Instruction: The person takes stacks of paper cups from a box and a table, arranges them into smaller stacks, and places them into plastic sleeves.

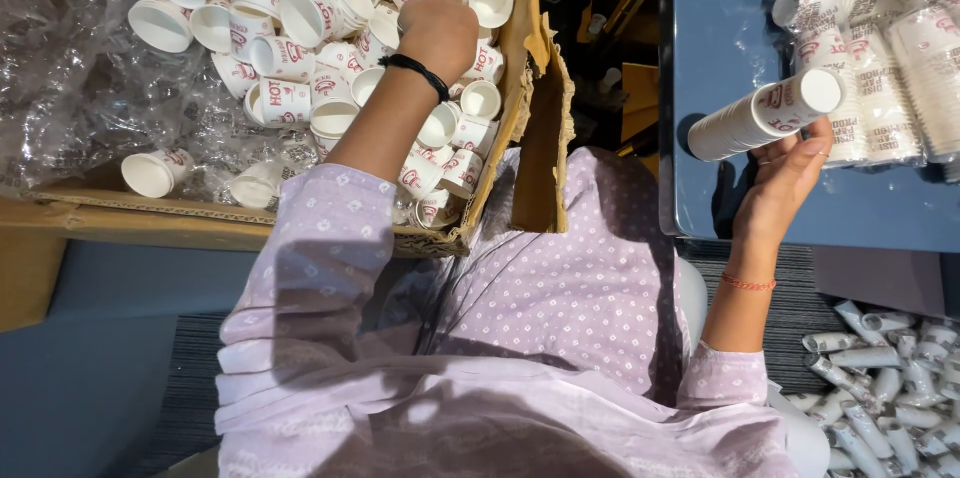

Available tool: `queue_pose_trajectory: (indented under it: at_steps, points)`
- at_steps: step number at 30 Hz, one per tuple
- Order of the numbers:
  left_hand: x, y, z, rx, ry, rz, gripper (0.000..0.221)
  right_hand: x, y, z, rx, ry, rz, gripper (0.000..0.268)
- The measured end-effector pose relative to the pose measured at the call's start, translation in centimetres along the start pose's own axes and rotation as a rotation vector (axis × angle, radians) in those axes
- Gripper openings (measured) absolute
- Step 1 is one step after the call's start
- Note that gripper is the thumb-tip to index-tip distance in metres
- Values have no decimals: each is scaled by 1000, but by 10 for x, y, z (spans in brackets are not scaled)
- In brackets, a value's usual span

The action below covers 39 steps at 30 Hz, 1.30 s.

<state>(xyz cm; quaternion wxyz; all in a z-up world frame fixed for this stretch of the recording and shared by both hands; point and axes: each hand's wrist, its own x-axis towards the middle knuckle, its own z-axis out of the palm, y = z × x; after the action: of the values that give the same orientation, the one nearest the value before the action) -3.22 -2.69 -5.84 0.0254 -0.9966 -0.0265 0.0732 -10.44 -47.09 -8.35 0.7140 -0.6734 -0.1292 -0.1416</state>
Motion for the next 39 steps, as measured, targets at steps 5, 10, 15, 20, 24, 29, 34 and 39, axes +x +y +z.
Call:
queue_pose_trajectory:
  at_steps: [5,10,15,20,24,29,34,39]
  points:
    - [-24,-3,-71,-477,182,48,15,-3,3,-5,-96,95,-42,79]
    - [-2,3,-60,-1251,260,365,13,-8,-13,4,-155,209,-107,72]
    - [-53,67,-108,-1696,-43,518,11,-22,-37,24,-690,491,-669,46]
    - [-81,131,-69,-1566,-327,772,18,-70,-56,93,-267,61,-546,69]
    - [-86,141,-58,-1352,-382,954,21,-78,-55,106,63,59,-322,76]
    - [-89,142,-62,-1495,-421,948,25,-57,-73,90,-224,122,-450,66]
    - [-73,127,-68,-1694,-282,719,28,-2,-93,47,-295,274,-420,60]
    - [-61,112,-66,-1845,-95,451,21,26,-92,29,-482,109,-332,47]
